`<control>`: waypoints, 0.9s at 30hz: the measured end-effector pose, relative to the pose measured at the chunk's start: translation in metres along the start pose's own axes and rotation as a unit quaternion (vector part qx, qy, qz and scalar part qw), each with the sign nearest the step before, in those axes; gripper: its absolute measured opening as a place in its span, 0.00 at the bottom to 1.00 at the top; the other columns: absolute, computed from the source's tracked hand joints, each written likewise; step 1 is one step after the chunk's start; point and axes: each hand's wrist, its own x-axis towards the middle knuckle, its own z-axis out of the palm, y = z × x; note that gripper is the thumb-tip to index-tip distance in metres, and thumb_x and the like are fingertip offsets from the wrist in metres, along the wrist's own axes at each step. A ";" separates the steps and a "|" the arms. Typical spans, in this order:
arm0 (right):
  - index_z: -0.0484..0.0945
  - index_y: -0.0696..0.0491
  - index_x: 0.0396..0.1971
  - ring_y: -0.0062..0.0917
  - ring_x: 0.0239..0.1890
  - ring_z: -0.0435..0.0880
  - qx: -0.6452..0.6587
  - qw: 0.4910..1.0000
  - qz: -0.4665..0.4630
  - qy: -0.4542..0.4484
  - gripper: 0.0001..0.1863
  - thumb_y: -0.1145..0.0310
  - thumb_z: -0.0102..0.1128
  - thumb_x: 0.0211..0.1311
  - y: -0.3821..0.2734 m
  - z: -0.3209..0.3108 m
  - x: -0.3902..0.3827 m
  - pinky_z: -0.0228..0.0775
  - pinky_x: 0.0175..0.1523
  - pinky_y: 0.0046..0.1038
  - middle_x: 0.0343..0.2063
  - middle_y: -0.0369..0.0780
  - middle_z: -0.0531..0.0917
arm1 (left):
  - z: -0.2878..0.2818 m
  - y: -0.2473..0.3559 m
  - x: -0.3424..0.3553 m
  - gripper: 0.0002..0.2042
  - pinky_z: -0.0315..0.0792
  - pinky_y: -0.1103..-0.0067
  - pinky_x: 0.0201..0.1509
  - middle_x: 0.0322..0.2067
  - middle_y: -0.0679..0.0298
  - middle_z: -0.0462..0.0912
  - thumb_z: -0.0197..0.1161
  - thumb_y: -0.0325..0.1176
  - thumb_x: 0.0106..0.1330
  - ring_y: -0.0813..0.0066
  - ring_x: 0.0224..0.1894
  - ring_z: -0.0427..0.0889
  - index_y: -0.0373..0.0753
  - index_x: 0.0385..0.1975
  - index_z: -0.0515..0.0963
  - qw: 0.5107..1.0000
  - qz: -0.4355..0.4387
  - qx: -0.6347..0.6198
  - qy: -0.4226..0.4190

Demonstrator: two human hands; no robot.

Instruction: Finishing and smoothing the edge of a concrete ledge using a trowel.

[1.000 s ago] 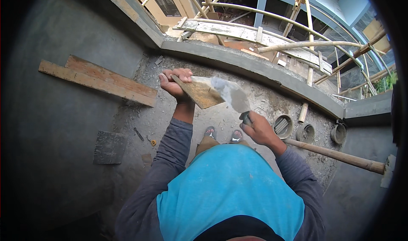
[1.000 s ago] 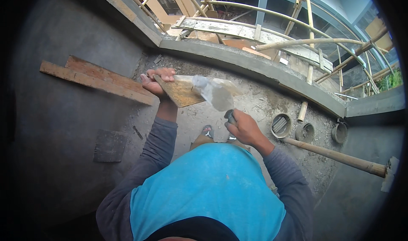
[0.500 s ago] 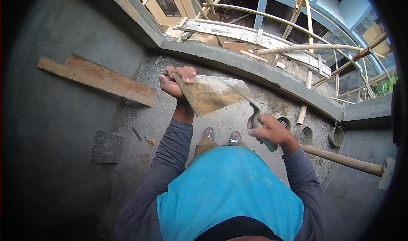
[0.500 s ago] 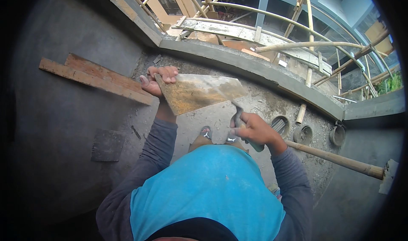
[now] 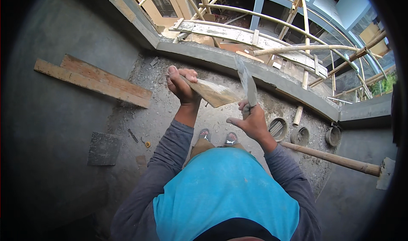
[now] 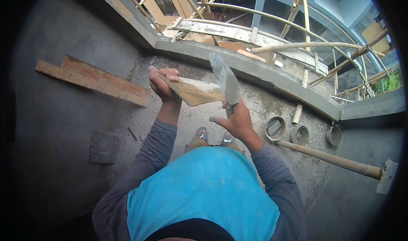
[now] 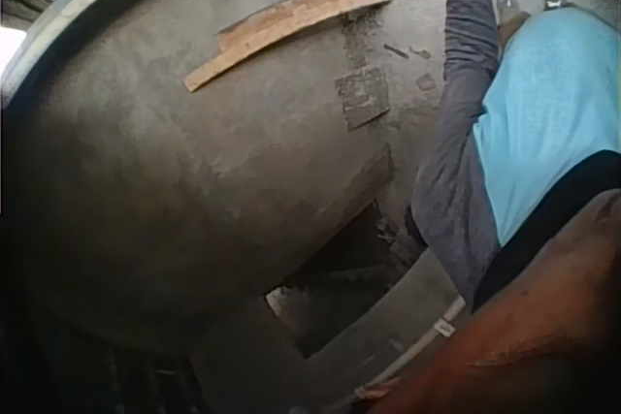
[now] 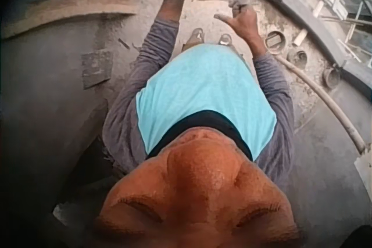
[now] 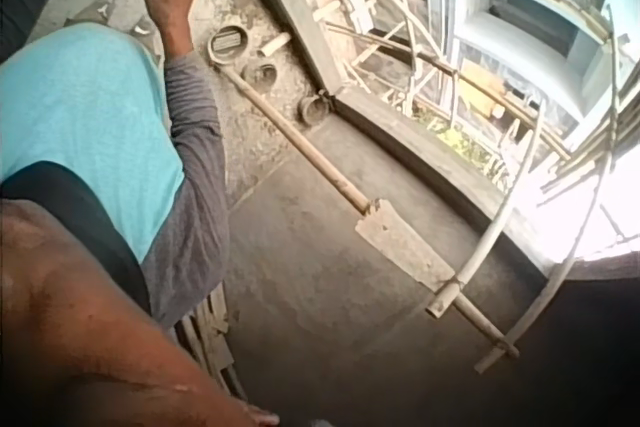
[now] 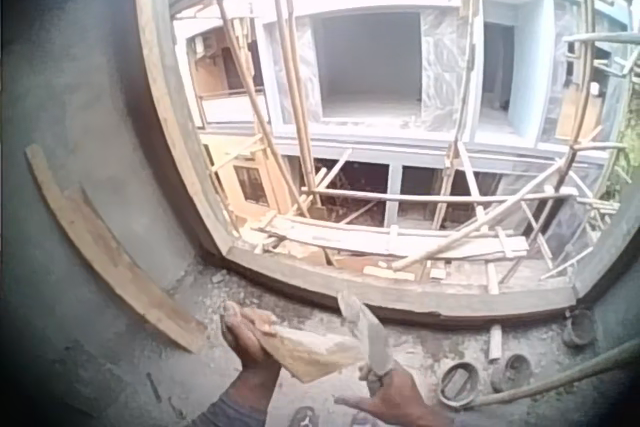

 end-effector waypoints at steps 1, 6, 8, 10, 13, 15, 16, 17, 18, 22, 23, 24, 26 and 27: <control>0.75 0.56 0.35 0.29 0.30 0.81 0.018 1.000 0.016 0.003 0.24 0.58 0.78 0.44 -0.002 0.010 -0.001 0.73 0.39 0.31 0.27 0.41 0.80 | 0.010 0.001 -0.005 0.28 0.73 0.73 0.40 0.09 0.66 0.69 0.46 0.53 0.74 0.74 0.16 0.71 0.43 0.11 0.68 0.999 -0.009 0.016 0.038; 0.78 0.57 0.34 0.25 0.35 0.83 0.128 0.977 0.141 0.091 0.15 0.65 0.72 0.52 0.008 0.023 0.012 0.73 0.39 0.28 0.29 0.40 0.83 | 0.026 -0.012 -0.017 0.21 0.74 0.75 0.42 0.14 0.65 0.74 0.52 0.47 0.74 0.78 0.20 0.74 0.43 0.18 0.69 0.999 0.017 0.029 0.039; 0.78 0.57 0.35 0.21 0.33 0.82 0.150 0.971 0.159 0.091 0.11 0.68 0.68 0.56 0.033 0.024 0.016 0.72 0.38 0.26 0.28 0.38 0.82 | 0.030 -0.017 -0.023 0.16 0.75 0.78 0.43 0.17 0.67 0.74 0.56 0.43 0.72 0.78 0.23 0.76 0.44 0.24 0.63 0.999 0.009 0.051 0.001; 0.78 0.56 0.36 0.19 0.32 0.80 0.125 0.981 0.097 0.110 0.10 0.69 0.67 0.57 0.046 0.023 0.016 0.72 0.38 0.25 0.28 0.36 0.82 | 0.025 -0.025 -0.033 0.16 0.72 0.80 0.40 0.20 0.68 0.73 0.58 0.40 0.72 0.79 0.25 0.73 0.43 0.24 0.63 0.999 0.009 0.039 0.020; 0.77 0.56 0.40 0.13 0.30 0.73 0.143 0.980 0.078 0.118 0.10 0.75 0.65 0.60 0.044 0.028 0.006 0.67 0.36 0.19 0.28 0.31 0.77 | -0.007 -0.025 -0.068 0.17 0.63 0.80 0.30 0.20 0.70 0.67 0.59 0.40 0.71 0.83 0.24 0.65 0.40 0.24 0.63 0.946 0.107 0.291 -0.091; 0.80 0.58 0.39 0.16 0.33 0.78 0.199 0.969 0.086 0.115 0.10 0.72 0.66 0.59 0.049 0.035 -0.006 0.72 0.40 0.22 0.30 0.34 0.81 | -0.021 -0.013 -0.097 0.17 0.61 0.80 0.27 0.20 0.69 0.67 0.59 0.39 0.70 0.83 0.24 0.64 0.38 0.23 0.65 0.906 -0.036 0.371 -0.199; 0.80 0.59 0.40 0.17 0.35 0.80 0.194 0.972 0.088 0.102 0.11 0.71 0.66 0.59 0.045 0.034 -0.011 0.73 0.41 0.23 0.31 0.36 0.83 | -0.025 -0.010 -0.105 0.16 0.62 0.80 0.26 0.20 0.68 0.67 0.59 0.38 0.70 0.83 0.24 0.64 0.37 0.24 0.66 0.852 -0.092 0.449 -0.254; 0.80 0.59 0.40 0.18 0.36 0.81 0.202 0.971 0.087 0.093 0.11 0.71 0.66 0.59 0.055 0.040 -0.017 0.74 0.42 0.24 0.33 0.38 0.84 | -0.031 -0.015 -0.114 0.14 0.64 0.80 0.28 0.21 0.67 0.70 0.58 0.38 0.71 0.82 0.25 0.67 0.35 0.27 0.69 0.860 -0.151 0.421 -0.244; 0.80 0.58 0.41 0.19 0.37 0.82 0.186 0.974 0.098 0.087 0.12 0.70 0.66 0.59 0.046 0.036 -0.021 0.75 0.42 0.25 0.33 0.39 0.84 | -0.033 -0.019 -0.118 0.13 0.66 0.80 0.30 0.22 0.65 0.73 0.57 0.38 0.71 0.81 0.26 0.69 0.34 0.29 0.73 0.863 -0.210 0.397 -0.230; 0.79 0.57 0.42 0.20 0.38 0.83 0.183 0.975 0.084 0.091 0.13 0.70 0.65 0.59 0.047 0.030 -0.034 0.76 0.42 0.26 0.33 0.40 0.84 | -0.026 -0.019 -0.122 0.14 0.68 0.81 0.35 0.27 0.63 0.79 0.56 0.40 0.72 0.80 0.30 0.73 0.33 0.37 0.77 0.855 -0.207 0.378 -0.289; 0.79 0.57 0.43 0.21 0.38 0.83 0.191 0.973 0.086 0.092 0.13 0.70 0.65 0.59 0.045 0.028 -0.036 0.76 0.42 0.26 0.33 0.40 0.85 | -0.025 -0.021 -0.119 0.14 0.69 0.81 0.36 0.29 0.63 0.80 0.54 0.40 0.73 0.79 0.31 0.74 0.32 0.39 0.77 0.843 -0.222 0.379 -0.310; 0.79 0.57 0.43 0.21 0.38 0.83 0.192 0.972 0.089 0.098 0.13 0.70 0.65 0.59 0.045 0.026 -0.037 0.76 0.42 0.26 0.33 0.40 0.85 | -0.025 -0.022 -0.116 0.15 0.69 0.80 0.37 0.30 0.62 0.81 0.53 0.40 0.73 0.79 0.32 0.75 0.32 0.41 0.77 0.831 -0.236 0.380 -0.331; 0.79 0.57 0.43 0.22 0.37 0.84 0.147 0.980 0.070 0.113 0.13 0.70 0.65 0.59 0.047 0.020 -0.039 0.76 0.42 0.26 0.33 0.41 0.85 | -0.018 -0.020 -0.113 0.15 0.69 0.81 0.37 0.32 0.63 0.82 0.53 0.39 0.73 0.79 0.33 0.75 0.32 0.43 0.77 0.826 -0.235 0.367 -0.358; 0.79 0.57 0.43 0.25 0.37 0.85 0.124 0.983 0.044 0.128 0.13 0.69 0.65 0.59 0.047 0.018 -0.040 0.76 0.41 0.27 0.34 0.42 0.85 | -0.016 -0.020 -0.113 0.15 0.69 0.81 0.36 0.34 0.63 0.82 0.52 0.39 0.73 0.80 0.33 0.76 0.32 0.44 0.78 0.824 -0.231 0.352 -0.380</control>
